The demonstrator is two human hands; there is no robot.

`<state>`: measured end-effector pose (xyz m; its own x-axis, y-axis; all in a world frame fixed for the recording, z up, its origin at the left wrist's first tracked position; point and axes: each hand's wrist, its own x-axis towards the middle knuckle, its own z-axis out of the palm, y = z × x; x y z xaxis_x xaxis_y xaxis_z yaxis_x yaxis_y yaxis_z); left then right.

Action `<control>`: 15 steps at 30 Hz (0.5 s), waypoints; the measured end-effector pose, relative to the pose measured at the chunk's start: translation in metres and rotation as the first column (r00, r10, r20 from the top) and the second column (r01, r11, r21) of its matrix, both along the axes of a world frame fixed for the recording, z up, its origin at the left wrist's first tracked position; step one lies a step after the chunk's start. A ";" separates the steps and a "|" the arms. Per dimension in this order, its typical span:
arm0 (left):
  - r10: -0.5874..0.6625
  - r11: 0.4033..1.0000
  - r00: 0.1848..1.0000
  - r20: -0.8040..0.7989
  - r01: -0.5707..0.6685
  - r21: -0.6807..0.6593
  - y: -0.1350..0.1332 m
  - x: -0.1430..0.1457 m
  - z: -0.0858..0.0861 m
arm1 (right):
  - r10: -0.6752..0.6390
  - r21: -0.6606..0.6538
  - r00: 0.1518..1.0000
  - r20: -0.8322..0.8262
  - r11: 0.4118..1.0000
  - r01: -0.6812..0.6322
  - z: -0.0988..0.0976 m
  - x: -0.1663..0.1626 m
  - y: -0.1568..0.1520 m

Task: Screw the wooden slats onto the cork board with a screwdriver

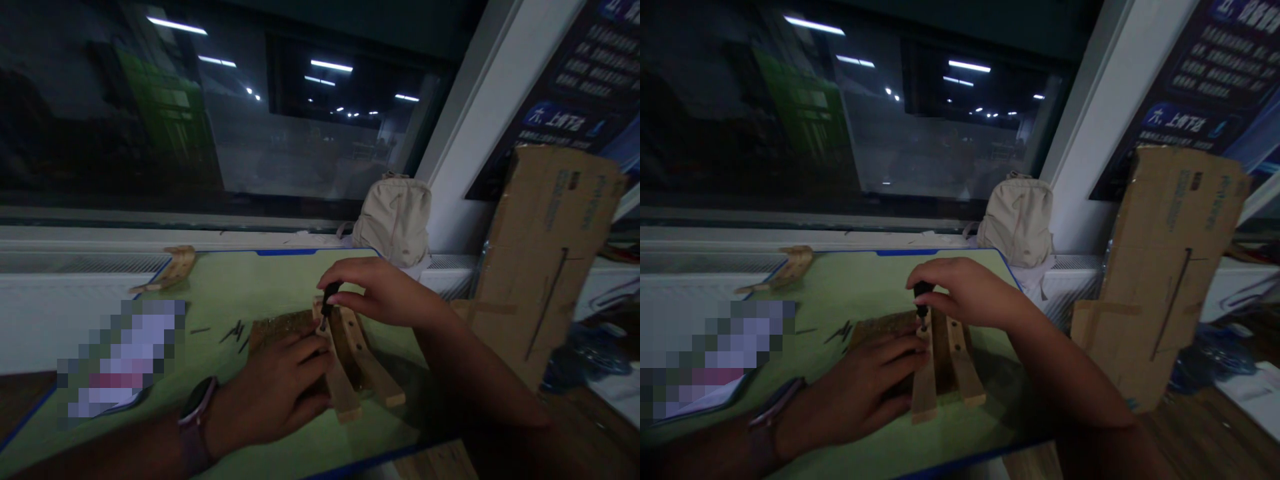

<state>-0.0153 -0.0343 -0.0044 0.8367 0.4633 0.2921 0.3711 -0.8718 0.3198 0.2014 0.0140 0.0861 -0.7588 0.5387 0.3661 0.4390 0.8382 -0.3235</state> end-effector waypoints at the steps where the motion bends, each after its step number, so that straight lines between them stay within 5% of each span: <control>1: -0.001 1.000 1.000 0.000 0.001 0.006 0.000 0.000 -0.001 | -0.056 0.046 0.998 0.009 0.997 0.056 -0.002 -0.002 0.000; 9: 0.002 1.000 1.000 -0.017 -0.002 0.002 0.001 0.000 -0.003 | -0.381 0.380 0.897 0.224 0.882 0.280 -0.010 -0.020 -0.003; 11: 0.007 1.000 1.000 -0.017 -0.007 0.001 0.002 0.000 -0.003 | -0.327 0.306 0.920 0.218 0.918 0.254 -0.010 -0.019 -0.003; 15: -0.002 1.000 1.000 0.007 0.002 -0.001 0.001 0.000 -0.002 | -0.004 0.051 0.998 0.065 0.999 0.000 -0.006 -0.008 -0.001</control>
